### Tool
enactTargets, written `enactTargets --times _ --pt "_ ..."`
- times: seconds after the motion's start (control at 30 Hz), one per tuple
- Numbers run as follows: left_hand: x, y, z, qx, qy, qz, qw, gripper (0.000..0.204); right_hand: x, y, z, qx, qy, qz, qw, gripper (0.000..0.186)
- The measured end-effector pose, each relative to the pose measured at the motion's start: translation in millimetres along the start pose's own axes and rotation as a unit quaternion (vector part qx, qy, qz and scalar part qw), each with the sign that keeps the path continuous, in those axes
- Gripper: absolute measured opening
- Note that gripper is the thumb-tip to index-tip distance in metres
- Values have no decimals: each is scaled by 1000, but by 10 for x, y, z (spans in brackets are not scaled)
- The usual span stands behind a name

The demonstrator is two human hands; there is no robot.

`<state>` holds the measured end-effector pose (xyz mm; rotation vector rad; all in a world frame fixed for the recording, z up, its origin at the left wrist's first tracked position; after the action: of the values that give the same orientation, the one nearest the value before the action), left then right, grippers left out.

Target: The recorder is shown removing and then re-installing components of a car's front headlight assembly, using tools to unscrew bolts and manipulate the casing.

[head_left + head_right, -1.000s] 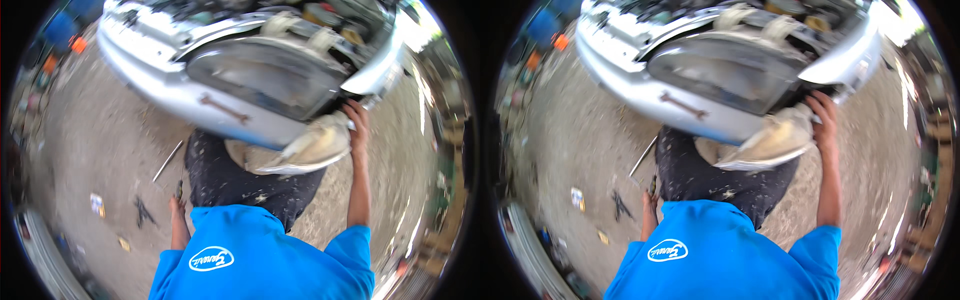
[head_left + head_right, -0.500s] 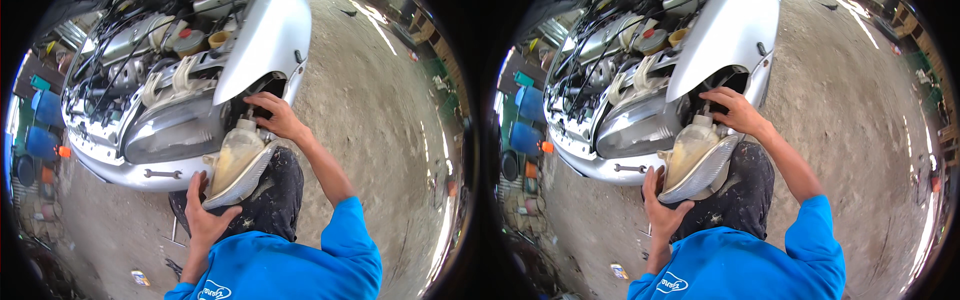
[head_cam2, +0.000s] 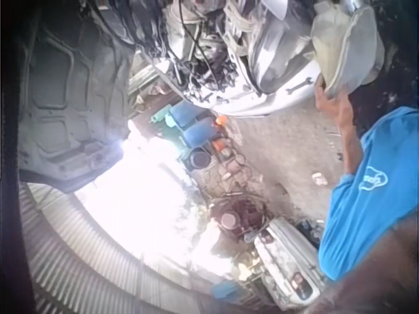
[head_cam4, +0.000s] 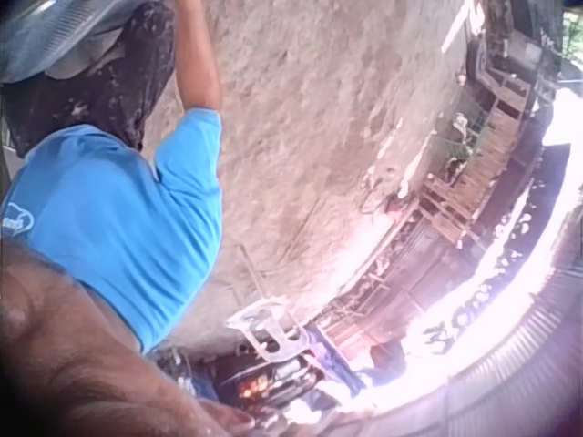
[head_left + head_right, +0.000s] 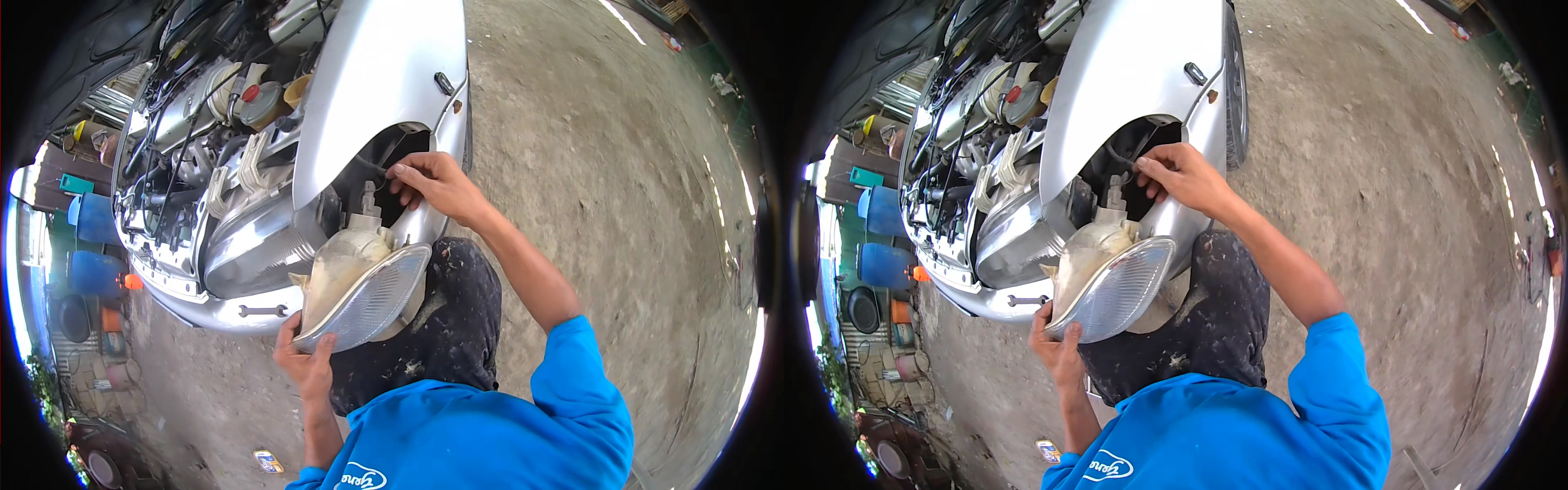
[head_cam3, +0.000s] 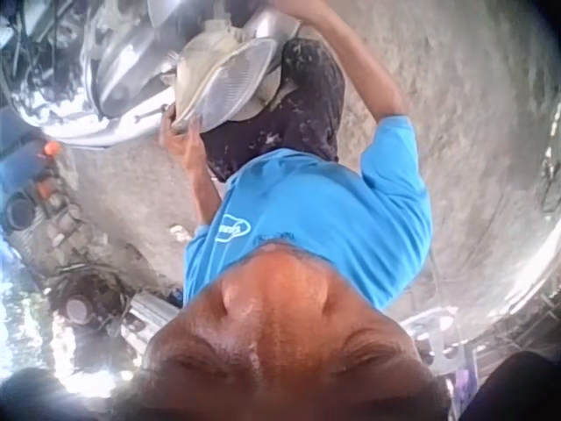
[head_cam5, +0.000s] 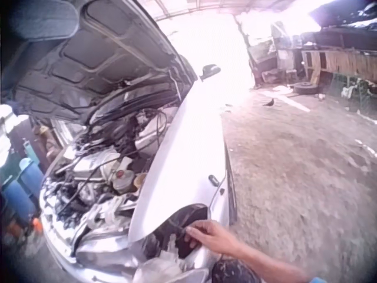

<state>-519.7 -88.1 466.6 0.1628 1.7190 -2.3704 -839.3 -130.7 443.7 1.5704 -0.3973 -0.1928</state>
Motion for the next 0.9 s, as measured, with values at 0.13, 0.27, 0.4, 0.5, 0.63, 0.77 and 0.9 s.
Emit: enactTargets --times 0.13,0.27,0.4,0.5,0.63,0.77,0.9 --pt "-50 90 37 -52 -5 -68 996 48 94 117 17 -188 -26 -71 979 22" --pt "-80 249 -28 -156 -24 -160 974 55 136 161 -40 -344 -15 -126 930 31" --pt "-60 328 -111 -169 1 -186 968 58 180 138 -1 -310 102 -130 936 31" --pt "-48 388 -167 -193 -32 -205 959 61 197 152 11 -291 120 -138 939 29" --pt "-62 348 -182 -143 -23 -156 977 55 338 173 -22 -147 138 -34 979 33" --pt "73 -4 -237 -48 10 -11 999 48 305 161 21 -99 76 -34 992 30" --pt "92 -94 -266 -59 15 -3 998 48 264 102 24 -71 40 12 997 20"
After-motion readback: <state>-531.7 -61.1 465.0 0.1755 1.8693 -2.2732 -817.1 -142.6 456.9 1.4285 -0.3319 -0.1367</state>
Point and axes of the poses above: each hand's wrist, its own z-axis towards the middle knuckle, its own x-axis out of the palm, y = z × x, the point moved 5 cm from there along z, towards the middle knuckle, and after that the axes turned 13 degrees about -y, right-handed, at the moved point
